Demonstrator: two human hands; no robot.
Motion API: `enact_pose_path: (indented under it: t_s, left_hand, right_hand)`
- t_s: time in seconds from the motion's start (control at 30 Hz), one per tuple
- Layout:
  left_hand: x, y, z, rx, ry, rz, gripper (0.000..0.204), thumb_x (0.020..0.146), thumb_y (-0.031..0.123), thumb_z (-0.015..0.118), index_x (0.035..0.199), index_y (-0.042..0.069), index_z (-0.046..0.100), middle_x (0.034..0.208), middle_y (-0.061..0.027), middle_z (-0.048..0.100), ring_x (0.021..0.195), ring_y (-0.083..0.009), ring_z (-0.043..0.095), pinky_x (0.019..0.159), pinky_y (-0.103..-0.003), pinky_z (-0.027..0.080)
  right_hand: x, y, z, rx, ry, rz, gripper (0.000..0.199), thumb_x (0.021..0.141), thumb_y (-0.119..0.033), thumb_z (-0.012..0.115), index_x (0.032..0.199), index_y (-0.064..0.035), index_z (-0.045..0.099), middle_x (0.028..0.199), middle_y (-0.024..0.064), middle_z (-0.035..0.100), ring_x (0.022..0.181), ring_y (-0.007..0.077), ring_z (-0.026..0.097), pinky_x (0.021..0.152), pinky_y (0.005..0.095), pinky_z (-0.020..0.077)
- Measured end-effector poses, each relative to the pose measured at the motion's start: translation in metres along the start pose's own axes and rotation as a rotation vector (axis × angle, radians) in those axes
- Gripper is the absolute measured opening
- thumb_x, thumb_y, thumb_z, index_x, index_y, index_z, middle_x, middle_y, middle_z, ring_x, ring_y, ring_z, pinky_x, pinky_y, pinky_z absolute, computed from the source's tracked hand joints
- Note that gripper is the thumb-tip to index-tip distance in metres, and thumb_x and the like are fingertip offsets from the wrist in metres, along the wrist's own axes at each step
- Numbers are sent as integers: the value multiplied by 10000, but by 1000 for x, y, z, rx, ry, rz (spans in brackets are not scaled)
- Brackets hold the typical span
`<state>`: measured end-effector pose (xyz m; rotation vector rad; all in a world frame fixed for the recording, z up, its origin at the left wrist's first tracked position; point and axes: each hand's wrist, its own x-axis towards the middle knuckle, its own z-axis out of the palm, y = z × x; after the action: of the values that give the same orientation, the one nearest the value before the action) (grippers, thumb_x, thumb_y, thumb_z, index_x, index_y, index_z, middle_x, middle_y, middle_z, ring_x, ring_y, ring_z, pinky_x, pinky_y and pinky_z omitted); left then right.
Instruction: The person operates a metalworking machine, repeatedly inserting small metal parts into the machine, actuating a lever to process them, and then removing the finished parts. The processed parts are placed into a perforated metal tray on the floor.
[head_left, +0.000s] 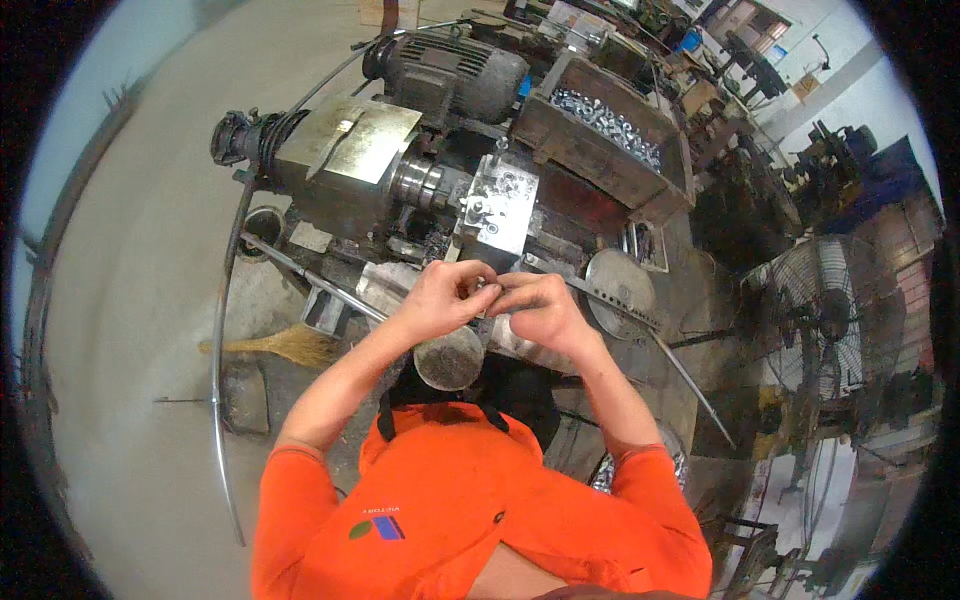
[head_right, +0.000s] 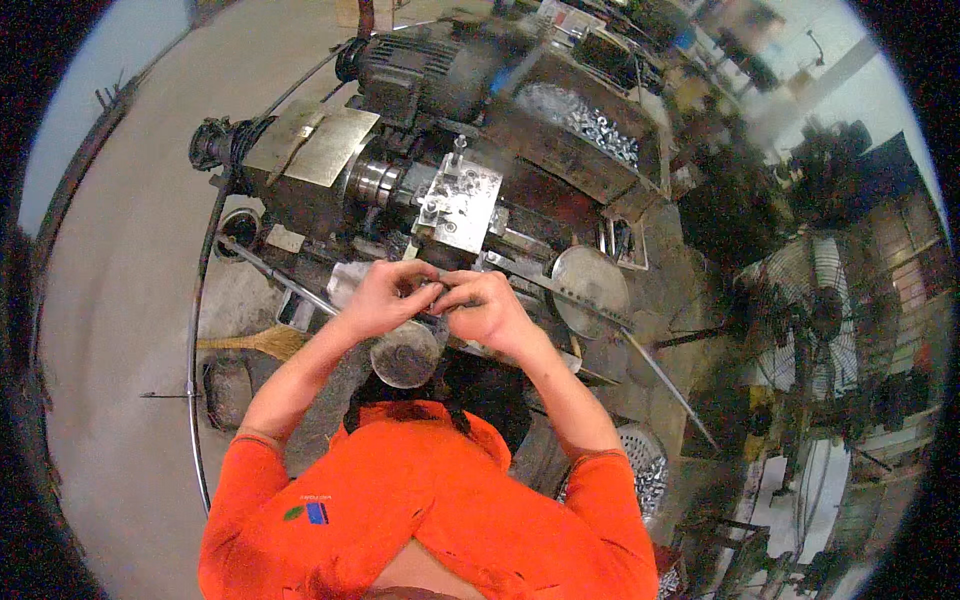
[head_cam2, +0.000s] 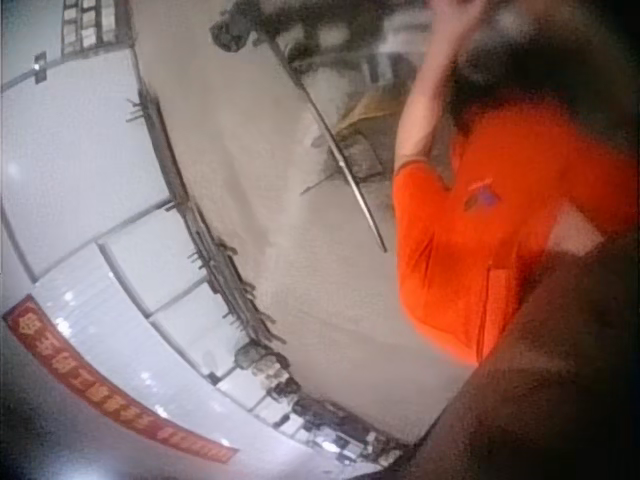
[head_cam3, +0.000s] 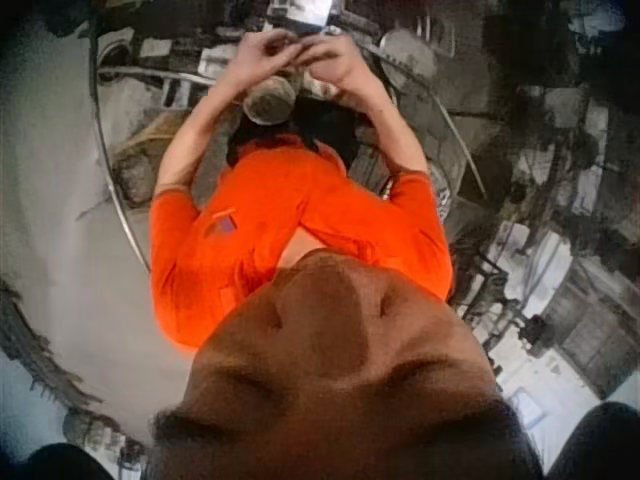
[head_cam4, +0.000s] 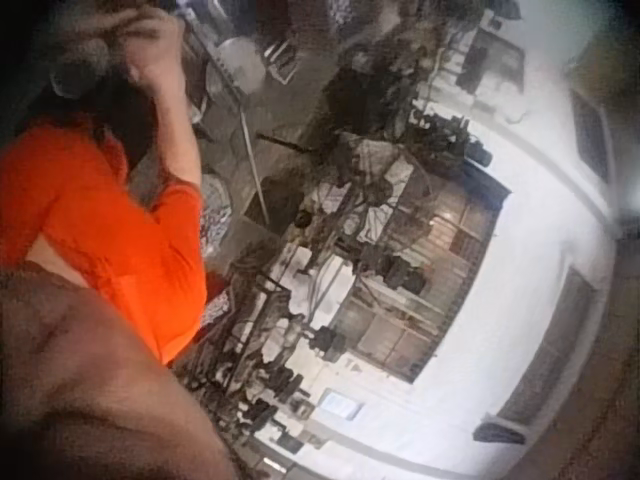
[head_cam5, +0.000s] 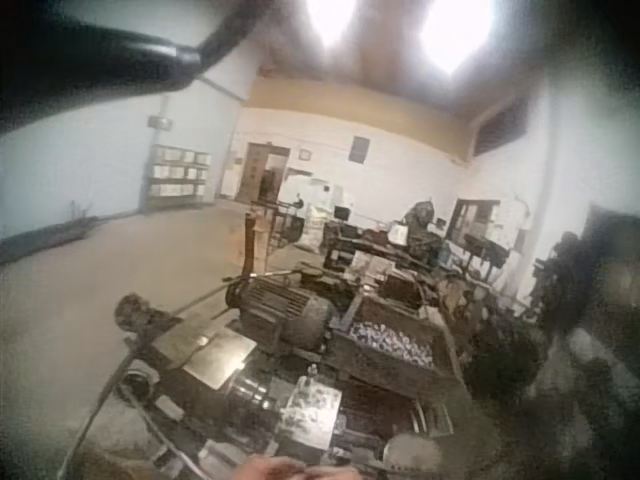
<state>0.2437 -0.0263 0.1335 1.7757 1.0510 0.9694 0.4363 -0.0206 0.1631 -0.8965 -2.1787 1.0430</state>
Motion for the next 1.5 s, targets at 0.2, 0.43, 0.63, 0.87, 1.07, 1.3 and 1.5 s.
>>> enact_pose_path:
  t_s: [0.2,0.43,0.63,0.87,1.07,1.3,1.5]
  left_hand:
    - [-45,1,-108,173,258,-9,208,777,108,633,955,3,618,874,-98,635,730,-169,617,668,-291,492]
    - [-204,-33,-228,1296,349,-523,284,766,181,609,1016,46,621,846,-177,632,736,-343,602,650,-409,476]
    - [-280,-67,-172,615,606,-714,411,752,322,672,933,-32,570,712,-210,593,668,-378,578,603,-415,444]
    - [-259,-90,-175,915,594,-895,342,748,302,663,779,-5,516,697,-205,583,713,-398,573,633,-463,451]
    - [-306,-149,-283,1400,452,-996,169,717,144,611,800,24,527,715,-162,610,659,-344,604,602,-425,484]
    - [-310,-195,-380,1463,421,-953,307,713,105,605,1008,43,548,702,-150,590,687,-327,590,605,-442,474]
    - [-320,-223,-382,1443,703,-871,205,758,205,602,908,68,631,814,-115,632,733,-293,614,628,-397,491]
  right_hand:
    - [83,-1,-12,-456,-80,-252,177,568,-152,554,656,-50,669,838,177,621,727,332,596,630,393,475]
    - [170,64,14,-685,-5,166,173,569,-143,577,664,-25,660,719,216,611,713,359,614,666,383,504]
    - [182,84,16,-528,9,166,197,573,-148,566,664,13,634,697,240,590,707,364,614,663,374,499]
    - [197,109,10,-626,-1,-697,146,533,-96,597,473,-66,467,469,88,439,445,284,465,413,380,351]
    - [187,65,18,-345,87,235,232,567,-175,575,566,43,496,531,204,467,491,352,443,484,388,371]
    - [179,67,31,-1045,21,1,220,581,-271,669,677,-73,664,697,127,614,729,280,602,659,373,488]
    - [179,-99,88,-890,-198,-833,198,631,-284,626,742,-120,642,709,76,616,699,265,602,570,419,482]
